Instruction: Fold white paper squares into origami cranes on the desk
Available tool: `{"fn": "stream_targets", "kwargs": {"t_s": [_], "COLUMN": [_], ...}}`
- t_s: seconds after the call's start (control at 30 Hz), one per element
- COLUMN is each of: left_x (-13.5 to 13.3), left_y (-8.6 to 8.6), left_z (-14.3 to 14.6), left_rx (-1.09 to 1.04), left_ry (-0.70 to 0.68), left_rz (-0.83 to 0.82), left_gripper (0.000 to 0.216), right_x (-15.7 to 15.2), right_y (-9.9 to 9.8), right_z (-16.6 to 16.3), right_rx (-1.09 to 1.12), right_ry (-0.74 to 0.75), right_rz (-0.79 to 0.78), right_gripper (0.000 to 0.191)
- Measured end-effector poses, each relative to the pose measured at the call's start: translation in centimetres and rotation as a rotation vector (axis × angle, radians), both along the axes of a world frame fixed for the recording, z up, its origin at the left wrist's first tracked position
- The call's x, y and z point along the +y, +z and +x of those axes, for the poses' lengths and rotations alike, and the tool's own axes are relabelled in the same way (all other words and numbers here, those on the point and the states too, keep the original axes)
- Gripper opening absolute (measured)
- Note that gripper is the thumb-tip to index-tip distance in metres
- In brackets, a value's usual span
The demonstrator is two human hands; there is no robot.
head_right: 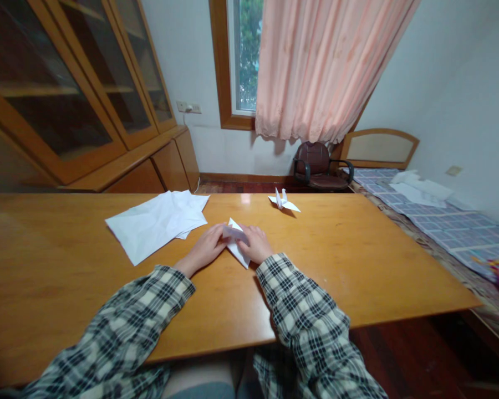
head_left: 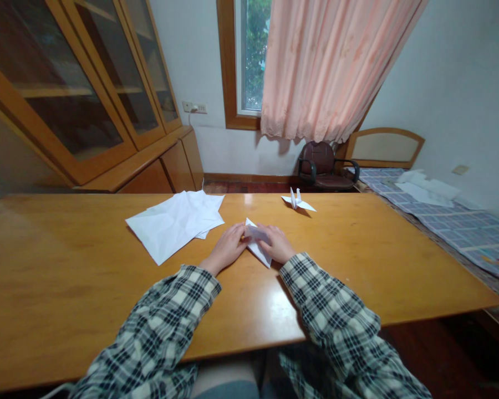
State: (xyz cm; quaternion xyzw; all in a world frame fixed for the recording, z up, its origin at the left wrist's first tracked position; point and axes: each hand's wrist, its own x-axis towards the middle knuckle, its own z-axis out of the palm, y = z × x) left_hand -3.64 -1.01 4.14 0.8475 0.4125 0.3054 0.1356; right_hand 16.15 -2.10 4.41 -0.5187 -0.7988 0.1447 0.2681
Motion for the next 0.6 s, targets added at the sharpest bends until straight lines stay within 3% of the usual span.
{"fn": "stream_targets", "kwargs": {"t_s": [0.23, 0.43, 0.6], "left_x": [-0.2, -0.5, -0.7], "left_y": [0.2, 0.5, 0.7], "left_z": [0.1, 0.3, 0.5], "left_rx": [0.013, 0.023, -0.014], "left_ry": [-0.036, -0.088, -0.077], "left_rz": [-0.056, -0.038, -0.084], "left_gripper": [0.030, 0.024, 0.017], "right_x": [0.2, -0.2, -0.4], "right_y": [0.0, 0.5, 0.4], "right_z": [-0.4, -0.9, -1.3], "right_rx": [0.120, 0.092, 0.038], "right_ry": [-0.062, -0.226, -0.251], "right_rz": [-0.031, -0.063, -0.068], "right_gripper": [0.043, 0.042, 0.044]}}
